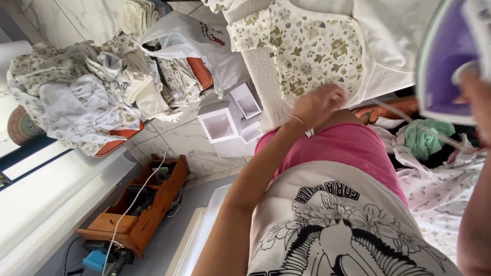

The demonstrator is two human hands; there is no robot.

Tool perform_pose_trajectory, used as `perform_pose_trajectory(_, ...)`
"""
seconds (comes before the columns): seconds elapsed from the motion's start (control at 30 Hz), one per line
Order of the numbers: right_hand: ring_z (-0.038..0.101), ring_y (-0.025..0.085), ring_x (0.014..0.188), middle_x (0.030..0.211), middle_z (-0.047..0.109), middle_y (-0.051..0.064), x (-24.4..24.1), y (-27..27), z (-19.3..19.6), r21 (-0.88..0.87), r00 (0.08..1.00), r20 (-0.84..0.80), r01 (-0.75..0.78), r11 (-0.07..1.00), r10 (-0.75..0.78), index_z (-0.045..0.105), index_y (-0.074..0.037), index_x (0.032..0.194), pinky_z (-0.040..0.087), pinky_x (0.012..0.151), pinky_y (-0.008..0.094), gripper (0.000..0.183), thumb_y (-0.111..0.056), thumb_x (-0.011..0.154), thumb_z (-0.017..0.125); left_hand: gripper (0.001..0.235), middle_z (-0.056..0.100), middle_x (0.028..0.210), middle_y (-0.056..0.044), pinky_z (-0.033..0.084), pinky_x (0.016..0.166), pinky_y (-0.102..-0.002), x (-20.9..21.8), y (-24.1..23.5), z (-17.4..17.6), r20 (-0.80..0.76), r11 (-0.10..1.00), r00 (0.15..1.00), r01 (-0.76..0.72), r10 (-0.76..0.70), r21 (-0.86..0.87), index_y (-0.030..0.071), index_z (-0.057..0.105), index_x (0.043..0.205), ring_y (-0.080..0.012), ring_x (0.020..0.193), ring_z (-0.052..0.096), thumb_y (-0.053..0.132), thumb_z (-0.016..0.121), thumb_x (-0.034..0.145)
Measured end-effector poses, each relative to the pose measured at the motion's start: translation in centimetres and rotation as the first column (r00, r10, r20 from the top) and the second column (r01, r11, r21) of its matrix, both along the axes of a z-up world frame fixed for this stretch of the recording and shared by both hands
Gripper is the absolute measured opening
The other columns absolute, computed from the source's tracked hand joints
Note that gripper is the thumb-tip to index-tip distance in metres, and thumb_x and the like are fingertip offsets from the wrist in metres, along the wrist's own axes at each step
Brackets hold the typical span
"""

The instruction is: Folding baby onesies, ironing them, trimming threads, and placing them into small white boxes for packaging.

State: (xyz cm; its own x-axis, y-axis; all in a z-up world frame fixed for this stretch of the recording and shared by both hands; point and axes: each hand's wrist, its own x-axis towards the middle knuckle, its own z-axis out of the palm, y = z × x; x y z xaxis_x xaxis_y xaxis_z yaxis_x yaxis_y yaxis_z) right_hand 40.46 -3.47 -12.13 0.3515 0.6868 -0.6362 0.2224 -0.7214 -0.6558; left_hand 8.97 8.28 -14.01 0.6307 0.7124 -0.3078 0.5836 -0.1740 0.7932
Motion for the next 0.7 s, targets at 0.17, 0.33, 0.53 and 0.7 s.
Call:
perform_pose_trajectory(0.17,0.06,0.036,0.074,0.106,0.057,0.036,-13.6,8.9,9.4,0.396,0.881,0.341,-0.452,0.799,0.329,0.047,0.009,0.13,0.051,0.047,0.033,0.048,0.008,0.085,0.064,0.019,0.059,0.088,-0.005,0.051,0.075,-0.027,-4.3,8.7,0.8,0.134,0.817,0.877,-0.478,0.461,0.322,0.01,0.053,0.095,-0.0182,0.081,0.058,0.007,0.06,0.078)
perform_pose_trajectory(0.33,0.062,0.01,0.067,0.081,0.064,-0.008,-19.4,12.7,4.2,-0.061,0.336,0.793,-0.787,0.614,0.508,0.053,-0.028,0.125,0.051,0.041,0.031,0.046,-0.05,0.084,0.051,0.03,0.061,0.094,0.002,0.024,0.092,-0.048,-8.1,16.1,-2.7,-0.386,0.817,0.791,-0.232,0.475,0.529,0.027,0.055,0.091,-0.0247,0.102,0.047,0.05,0.041,0.078)
perform_pose_trajectory(0.53,0.057,0.022,0.046,0.075,0.064,0.004,-23.8,20.7,4.6,0.191,0.681,0.574,-0.651,0.735,0.454,0.045,-0.013,0.121,0.047,0.033,0.033,0.037,-0.029,0.088,0.054,0.049,0.061,0.08,-0.007,0.029,0.085,-0.051,-10.8,19.5,-6.7,-0.488,0.905,0.762,-0.352,0.425,0.239,0.006,0.058,0.072,-0.0271,0.089,0.048,0.053,0.043,0.072)
perform_pose_trajectory(0.7,0.061,0.027,0.068,0.098,0.059,0.02,-24.1,18.7,9.0,0.275,0.78,0.378,-0.609,0.744,0.498,0.041,-0.004,0.123,0.056,0.046,0.031,0.036,-0.014,0.089,0.05,0.046,0.06,0.084,-0.014,0.039,0.075,-0.049,-10.7,18.5,-8.7,-0.357,0.85,0.8,-0.328,0.482,0.412,0.004,0.054,0.08,-0.0361,0.085,0.049,0.049,0.043,0.078)
